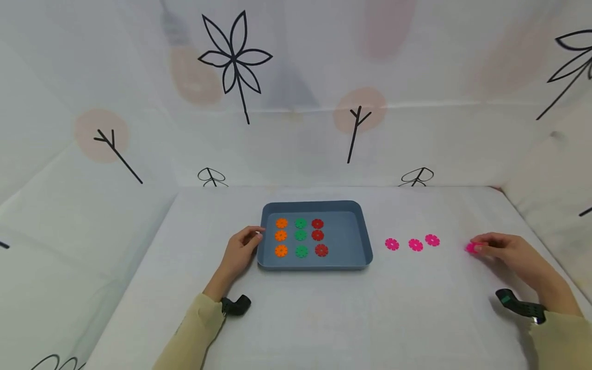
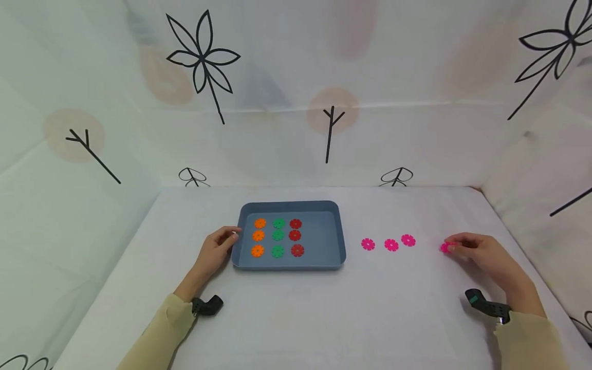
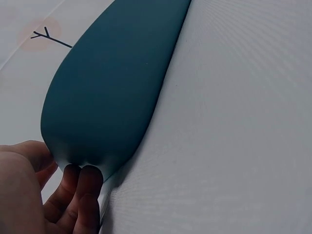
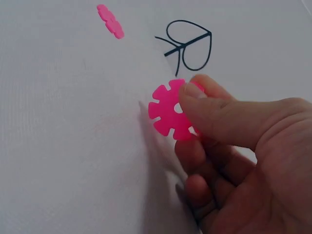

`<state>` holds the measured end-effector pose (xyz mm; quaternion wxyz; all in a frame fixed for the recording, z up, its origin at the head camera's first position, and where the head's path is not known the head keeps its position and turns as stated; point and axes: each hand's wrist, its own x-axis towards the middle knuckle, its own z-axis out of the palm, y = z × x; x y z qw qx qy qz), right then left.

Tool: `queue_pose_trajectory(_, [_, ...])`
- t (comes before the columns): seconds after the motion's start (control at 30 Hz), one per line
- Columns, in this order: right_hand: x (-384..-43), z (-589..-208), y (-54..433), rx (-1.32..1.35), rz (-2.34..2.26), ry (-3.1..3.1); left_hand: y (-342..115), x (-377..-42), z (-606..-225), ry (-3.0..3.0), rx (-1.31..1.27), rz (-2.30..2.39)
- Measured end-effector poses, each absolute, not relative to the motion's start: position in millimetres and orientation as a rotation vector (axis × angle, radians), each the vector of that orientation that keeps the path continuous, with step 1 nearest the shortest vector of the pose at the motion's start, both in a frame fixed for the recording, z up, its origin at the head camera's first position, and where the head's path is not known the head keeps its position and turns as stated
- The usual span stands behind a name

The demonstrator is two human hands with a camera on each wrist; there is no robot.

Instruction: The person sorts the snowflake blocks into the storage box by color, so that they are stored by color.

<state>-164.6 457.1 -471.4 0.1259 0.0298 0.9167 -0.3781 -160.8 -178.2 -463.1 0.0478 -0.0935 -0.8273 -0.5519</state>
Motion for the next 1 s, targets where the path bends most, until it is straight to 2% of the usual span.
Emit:
queue_pose_trajectory(0.23, [-174.2,-465.8,450.4,0.094,-1.038,2.782,-178.8,-161.2,-461.8,-2.531,-0.294,-1.678])
queue_pose_trajectory(0.5, [-180.1,-462.4,420.7,0.087,-1.106,2.802,-179.1,-160.5,-460.4,-2.535,-0.293,-1.675])
queue_pose_trajectory(1.0, [-201.3,-449.5,370.6,-0.140,-1.232,2.736,-178.7,-161.3,-462.0,-2.537,-0.277,-1.666])
